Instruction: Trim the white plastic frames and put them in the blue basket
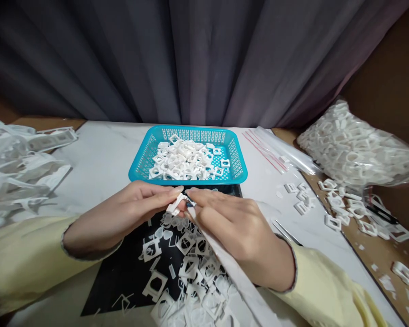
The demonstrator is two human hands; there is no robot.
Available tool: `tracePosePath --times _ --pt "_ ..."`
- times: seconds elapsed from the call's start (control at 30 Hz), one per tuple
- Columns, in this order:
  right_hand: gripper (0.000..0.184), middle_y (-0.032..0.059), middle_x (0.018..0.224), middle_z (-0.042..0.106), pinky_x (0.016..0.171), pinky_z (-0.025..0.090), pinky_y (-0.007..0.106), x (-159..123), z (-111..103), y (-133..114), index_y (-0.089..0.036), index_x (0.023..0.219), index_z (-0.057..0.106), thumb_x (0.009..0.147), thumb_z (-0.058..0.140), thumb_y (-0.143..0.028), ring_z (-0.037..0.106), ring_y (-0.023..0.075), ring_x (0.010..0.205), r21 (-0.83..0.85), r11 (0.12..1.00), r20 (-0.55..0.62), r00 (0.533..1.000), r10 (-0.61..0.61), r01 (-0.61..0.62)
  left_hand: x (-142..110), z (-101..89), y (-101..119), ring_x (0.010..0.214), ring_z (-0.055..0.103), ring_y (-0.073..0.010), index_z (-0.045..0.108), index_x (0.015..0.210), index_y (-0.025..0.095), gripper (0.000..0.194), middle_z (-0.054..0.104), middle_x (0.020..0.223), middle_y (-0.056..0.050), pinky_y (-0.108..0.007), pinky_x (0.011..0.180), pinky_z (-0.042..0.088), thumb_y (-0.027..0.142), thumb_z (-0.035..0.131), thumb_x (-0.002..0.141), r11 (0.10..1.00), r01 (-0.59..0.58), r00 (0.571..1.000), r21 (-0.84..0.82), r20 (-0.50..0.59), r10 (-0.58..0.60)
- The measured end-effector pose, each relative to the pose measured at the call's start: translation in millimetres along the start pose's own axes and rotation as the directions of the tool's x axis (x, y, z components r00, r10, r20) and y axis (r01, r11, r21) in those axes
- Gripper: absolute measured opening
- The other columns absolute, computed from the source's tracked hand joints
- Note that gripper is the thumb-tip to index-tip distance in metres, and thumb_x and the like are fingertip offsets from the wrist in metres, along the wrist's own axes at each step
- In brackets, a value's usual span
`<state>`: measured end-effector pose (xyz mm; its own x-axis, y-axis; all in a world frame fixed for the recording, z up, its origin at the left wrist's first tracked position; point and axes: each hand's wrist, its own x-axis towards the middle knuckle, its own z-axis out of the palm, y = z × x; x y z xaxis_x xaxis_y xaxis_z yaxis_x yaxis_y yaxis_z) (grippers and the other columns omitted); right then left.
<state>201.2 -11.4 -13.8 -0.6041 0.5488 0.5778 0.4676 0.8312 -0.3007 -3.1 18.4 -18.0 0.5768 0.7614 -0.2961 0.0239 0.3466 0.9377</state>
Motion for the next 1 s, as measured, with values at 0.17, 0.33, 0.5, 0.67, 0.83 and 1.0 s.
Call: tracePosePath --times 0.17,0.33,0.5,0.67,0.83,1.0 --pt "0.011 0.0147 0.102 0.067 0.092 0.053 0.034 -2.8 3.8 4.7 -0.012 0.087 0.055 0.083 0.056 -0.002 0.06 0.0204 0.11 0.072 0.997 0.026 1.0 -0.002 0.0 -1.4 2.4 1.4 0.082 0.058 -0.0161 0.067 0.072 0.016 0.037 0.069 0.087 -0.004 -0.033 0.084 0.04 0.04 0.046 0.091 0.998 -0.004 0.999 0.064 -0.043 0.007" --pt "0.014 0.0144 0.113 0.065 0.094 0.052 0.034 -4.1 4.7 3.7 -0.014 0.091 0.055 0.084 0.054 -0.001 0.059 0.0192 0.111 0.047 0.999 0.034 0.999 -0.004 0.002 -1.2 3.4 3.0 0.085 0.059 -0.0188 0.068 0.073 0.017 0.035 0.07 0.085 -0.004 -0.034 0.084 0.041 0.041 0.048 0.089 0.992 -0.023 0.997 0.12 -0.069 0.031" --pt "0.012 0.0164 0.116 0.064 0.094 0.053 0.036 -5.3 7.6 1.8 -0.012 0.088 0.056 0.084 0.052 -0.002 0.058 0.0216 0.113 0.033 0.999 0.035 0.999 -0.003 0.001 -0.6 2.5 -1.2 0.09 0.059 -0.0204 0.067 0.071 0.017 0.032 0.069 0.083 -0.003 -0.035 0.089 0.041 0.039 0.051 0.088 0.987 -0.06 0.993 0.152 -0.095 0.075" --pt "0.025 0.0202 0.11 0.066 0.092 0.053 0.034 2.5 5.3 -3.2 -0.007 0.091 0.059 0.09 0.035 -0.003 0.06 0.0215 0.109 -0.083 0.996 0.084 0.996 -0.018 0.025 0.3 3.0 -4.7 0.089 0.059 -0.0183 0.065 0.066 0.017 0.033 0.068 0.081 -0.003 -0.035 0.094 0.039 0.035 0.05 0.089 0.996 -0.05 0.996 0.074 -0.071 0.056" --pt "0.033 0.0194 0.106 0.068 0.09 0.054 0.03 9.8 1.9 -8.7 -0.005 0.098 0.06 0.091 0.027 -0.005 0.063 0.0207 0.104 -0.105 0.994 0.096 0.995 0.015 -0.005 0.7 4.2 -4.2 0.09 0.058 -0.0179 0.064 0.066 0.016 0.032 0.067 0.081 -0.003 -0.035 0.097 0.037 0.034 0.05 0.09 0.999 -0.039 0.998 0.014 -0.056 0.04" --pt "0.033 0.0197 0.109 0.066 0.093 0.051 0.03 5.5 4.5 -7.4 -0.005 0.095 0.061 0.09 0.028 -0.004 0.062 0.0204 0.107 -0.139 0.99 0.121 0.993 0.016 0.001 1.0 5.3 -4.2 0.087 0.058 -0.0184 0.064 0.064 0.016 0.031 0.068 0.08 -0.003 -0.036 0.095 0.038 0.032 0.053 0.088 0.999 -0.034 0.997 0.0 -0.07 0.034"
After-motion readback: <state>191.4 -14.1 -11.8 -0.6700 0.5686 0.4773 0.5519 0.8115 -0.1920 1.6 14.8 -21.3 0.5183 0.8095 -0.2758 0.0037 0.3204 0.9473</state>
